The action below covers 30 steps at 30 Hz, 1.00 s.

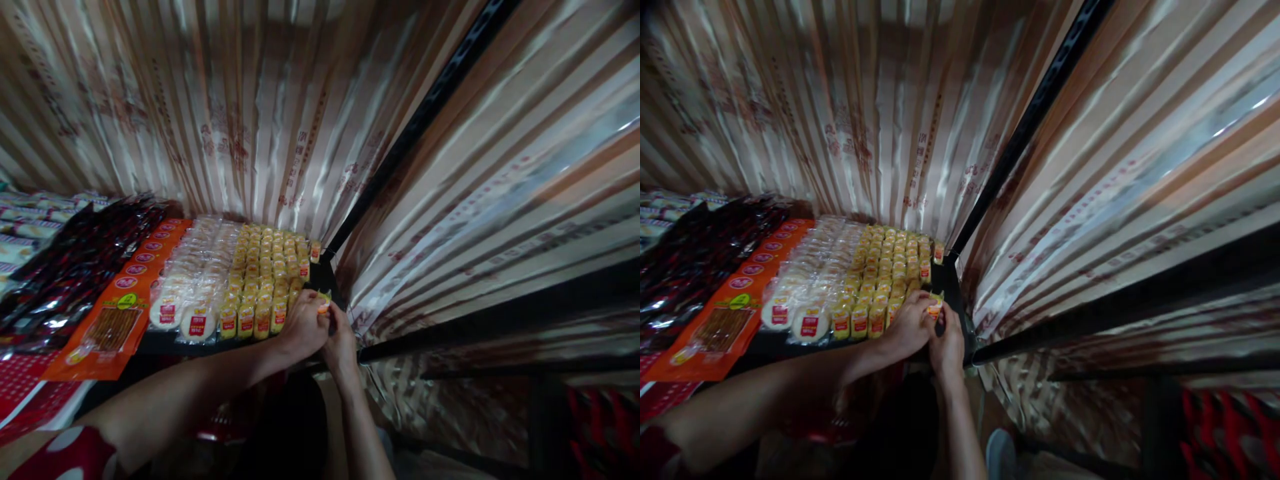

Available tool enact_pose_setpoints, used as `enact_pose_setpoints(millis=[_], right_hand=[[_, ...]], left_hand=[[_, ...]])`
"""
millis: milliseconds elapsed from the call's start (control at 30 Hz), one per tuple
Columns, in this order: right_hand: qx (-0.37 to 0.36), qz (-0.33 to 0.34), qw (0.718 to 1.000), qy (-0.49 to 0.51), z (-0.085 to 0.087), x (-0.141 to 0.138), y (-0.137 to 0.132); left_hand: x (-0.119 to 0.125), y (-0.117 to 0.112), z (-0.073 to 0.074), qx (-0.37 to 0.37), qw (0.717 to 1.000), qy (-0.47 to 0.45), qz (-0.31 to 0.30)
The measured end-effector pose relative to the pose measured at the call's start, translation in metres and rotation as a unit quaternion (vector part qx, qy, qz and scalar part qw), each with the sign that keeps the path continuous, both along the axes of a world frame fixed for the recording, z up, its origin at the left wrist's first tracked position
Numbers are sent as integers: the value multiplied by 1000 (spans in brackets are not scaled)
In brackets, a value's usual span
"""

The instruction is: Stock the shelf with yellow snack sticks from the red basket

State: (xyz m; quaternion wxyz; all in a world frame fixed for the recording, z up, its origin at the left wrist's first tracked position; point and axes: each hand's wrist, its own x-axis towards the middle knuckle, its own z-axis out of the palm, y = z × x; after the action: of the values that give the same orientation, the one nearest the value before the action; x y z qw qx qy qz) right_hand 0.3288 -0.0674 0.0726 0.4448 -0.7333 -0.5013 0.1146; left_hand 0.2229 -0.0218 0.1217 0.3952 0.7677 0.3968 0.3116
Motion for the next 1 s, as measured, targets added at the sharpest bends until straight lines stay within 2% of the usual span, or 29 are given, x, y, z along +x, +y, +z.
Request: enact_pose_setpoints(millis=[133,300,400,533,733,1000], right_hand=[[39,-6,998,-52,-9,14,27],[67,2,995,-71,-39,33,58],[47,-12,997,-63,-53,38,73],[32,13,998,-56,-58,37,87],[42,38,997,-56,-59,36,105],[48,45,997,-46,-76,36,110]], left_hand=[[21,25,-1,-19,999,42,6],[33,47,-3,-39,994,102,-16],[28,49,-4,-8,994,106,-37],[16,44,-8,53,986,121,-97],[5,42,-18,88,982,125,-109],[5,50,-24,97,981,128,-109]])
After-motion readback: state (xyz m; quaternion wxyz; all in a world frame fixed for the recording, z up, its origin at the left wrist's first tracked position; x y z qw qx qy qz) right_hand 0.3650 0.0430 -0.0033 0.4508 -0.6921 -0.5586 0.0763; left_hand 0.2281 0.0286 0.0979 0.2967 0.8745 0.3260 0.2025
